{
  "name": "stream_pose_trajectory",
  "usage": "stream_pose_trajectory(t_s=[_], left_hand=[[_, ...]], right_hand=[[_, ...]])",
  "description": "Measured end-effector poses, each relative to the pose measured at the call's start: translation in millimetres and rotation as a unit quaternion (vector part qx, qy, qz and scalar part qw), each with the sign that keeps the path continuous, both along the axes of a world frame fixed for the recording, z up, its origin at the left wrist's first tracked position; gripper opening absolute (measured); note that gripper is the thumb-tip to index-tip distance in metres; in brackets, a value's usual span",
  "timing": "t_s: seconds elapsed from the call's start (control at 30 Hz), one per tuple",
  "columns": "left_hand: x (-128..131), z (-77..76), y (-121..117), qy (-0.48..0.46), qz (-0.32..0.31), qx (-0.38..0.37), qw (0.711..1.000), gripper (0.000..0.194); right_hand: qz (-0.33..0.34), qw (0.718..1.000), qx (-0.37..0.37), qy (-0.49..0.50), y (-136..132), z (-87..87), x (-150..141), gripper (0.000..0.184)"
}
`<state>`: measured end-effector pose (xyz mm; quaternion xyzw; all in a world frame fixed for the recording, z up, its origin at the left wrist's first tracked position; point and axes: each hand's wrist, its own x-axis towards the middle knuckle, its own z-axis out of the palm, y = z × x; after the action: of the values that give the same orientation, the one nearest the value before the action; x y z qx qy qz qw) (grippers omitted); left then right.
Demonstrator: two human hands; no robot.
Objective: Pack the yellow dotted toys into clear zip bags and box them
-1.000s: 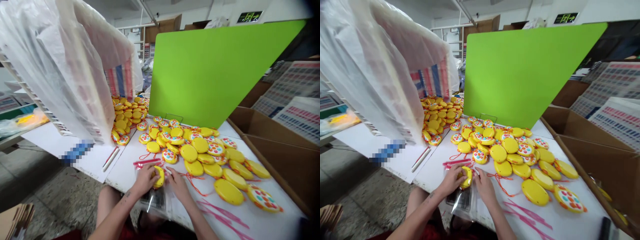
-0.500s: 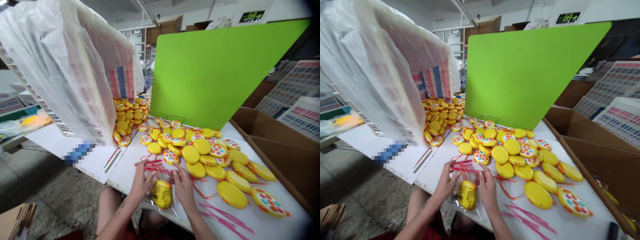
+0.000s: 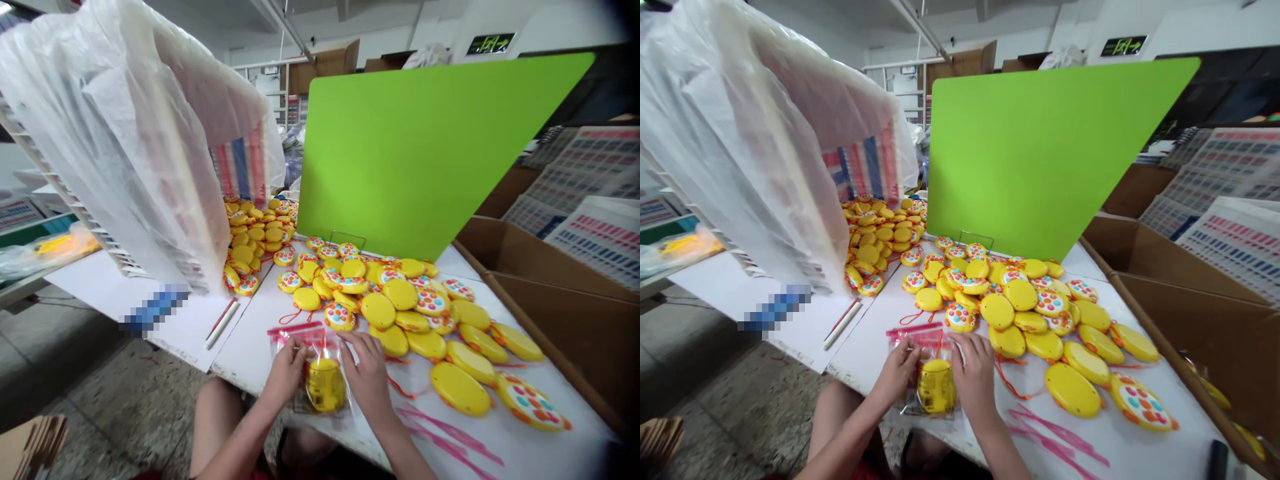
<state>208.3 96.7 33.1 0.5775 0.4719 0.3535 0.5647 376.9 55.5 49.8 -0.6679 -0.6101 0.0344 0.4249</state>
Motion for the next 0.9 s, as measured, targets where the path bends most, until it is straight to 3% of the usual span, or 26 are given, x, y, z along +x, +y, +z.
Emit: stream_pose_trajectory(t_s=[0.13, 0.27, 0.47, 0.57, 0.77, 0.9], left_hand=[[1, 1.6, -4, 0.038, 0.002, 0.043, 0.998, 0.015], [3, 7.6, -9, 0.061, -0.023, 0.086, 0.994, 0.012], [8, 5.6, -12, 0.084, -0.026, 0.097, 0.991, 0.011], [8, 2.4, -12, 0.075, -0.02, 0.087, 0.993, 0.012], [6, -3.3, -9, 0.011, 0.015, 0.066, 0.998, 0.017], [6, -7.4, -8, -0.024, 0.001, 0.028, 0.999, 0.023]], right_hand=[[0.009, 0.992, -0.068, -0.102, 11, 9.3, -2, 0.02], [0.001, 0.976, -0.126, -0.176, 23, 15.6, -2, 0.024], [0.034, 0.96, -0.188, -0.205, 34, 17.0, 0, 0.017], [0.077, 0.958, -0.2, -0.189, 34, 17.3, 2, 0.013], [0.233, 0.94, -0.19, -0.158, 27, 23.2, 10, 0.011], [0.274, 0.933, -0.176, -0.154, 23, 28.6, 12, 0.01]])
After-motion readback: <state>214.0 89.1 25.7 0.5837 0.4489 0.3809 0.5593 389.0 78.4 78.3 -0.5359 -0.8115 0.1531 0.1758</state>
